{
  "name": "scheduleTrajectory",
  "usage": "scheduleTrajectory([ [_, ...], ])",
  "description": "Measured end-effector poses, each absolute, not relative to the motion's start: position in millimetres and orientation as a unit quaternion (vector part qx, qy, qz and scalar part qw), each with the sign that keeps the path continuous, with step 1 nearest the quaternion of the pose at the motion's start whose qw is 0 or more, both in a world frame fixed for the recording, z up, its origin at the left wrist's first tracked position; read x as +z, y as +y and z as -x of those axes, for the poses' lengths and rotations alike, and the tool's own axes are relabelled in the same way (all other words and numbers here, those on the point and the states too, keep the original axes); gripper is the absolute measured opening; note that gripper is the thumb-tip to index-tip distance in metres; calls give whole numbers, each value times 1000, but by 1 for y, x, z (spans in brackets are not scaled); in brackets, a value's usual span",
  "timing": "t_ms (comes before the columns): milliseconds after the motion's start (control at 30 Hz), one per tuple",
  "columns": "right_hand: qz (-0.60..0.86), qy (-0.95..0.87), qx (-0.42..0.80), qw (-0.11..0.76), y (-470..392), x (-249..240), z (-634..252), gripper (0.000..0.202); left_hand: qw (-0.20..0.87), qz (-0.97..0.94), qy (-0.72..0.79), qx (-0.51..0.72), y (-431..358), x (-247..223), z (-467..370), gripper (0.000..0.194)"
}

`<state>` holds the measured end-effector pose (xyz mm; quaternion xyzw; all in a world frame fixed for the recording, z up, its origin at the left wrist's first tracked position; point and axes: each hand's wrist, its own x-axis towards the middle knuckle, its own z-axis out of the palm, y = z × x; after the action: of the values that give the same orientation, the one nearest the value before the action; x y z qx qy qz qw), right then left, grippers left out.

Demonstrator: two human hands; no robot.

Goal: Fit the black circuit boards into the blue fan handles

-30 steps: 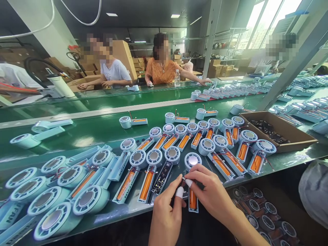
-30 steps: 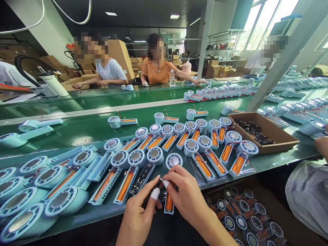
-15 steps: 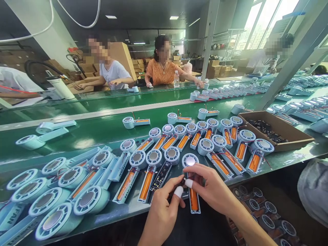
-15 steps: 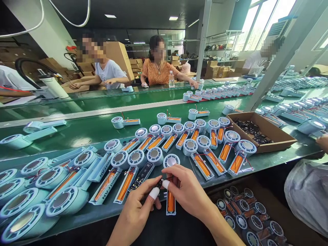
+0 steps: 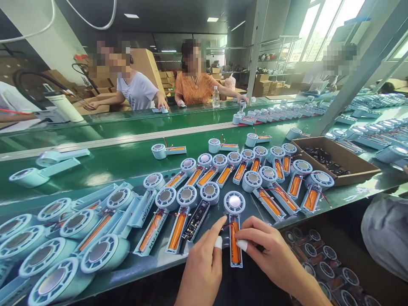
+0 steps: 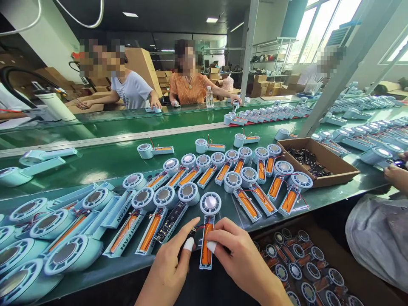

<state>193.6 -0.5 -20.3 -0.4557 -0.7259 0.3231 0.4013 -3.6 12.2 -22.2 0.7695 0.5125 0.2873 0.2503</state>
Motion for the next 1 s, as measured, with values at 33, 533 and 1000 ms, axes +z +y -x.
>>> scheduleTrajectory([
  [33, 458, -708, 330, 424, 2, -21, -191, 18, 228, -782, 512, 271, 12, -23, 3, 55],
  [533, 507, -554, 474, 460, 25, -8, -168, 23, 278, -678, 589, 341, 0, -28, -1, 44],
  [1000, 543, -718, 261, 348, 22, -3, -163, 16, 339, -635, 578, 386, 2, -22, -5, 25],
])
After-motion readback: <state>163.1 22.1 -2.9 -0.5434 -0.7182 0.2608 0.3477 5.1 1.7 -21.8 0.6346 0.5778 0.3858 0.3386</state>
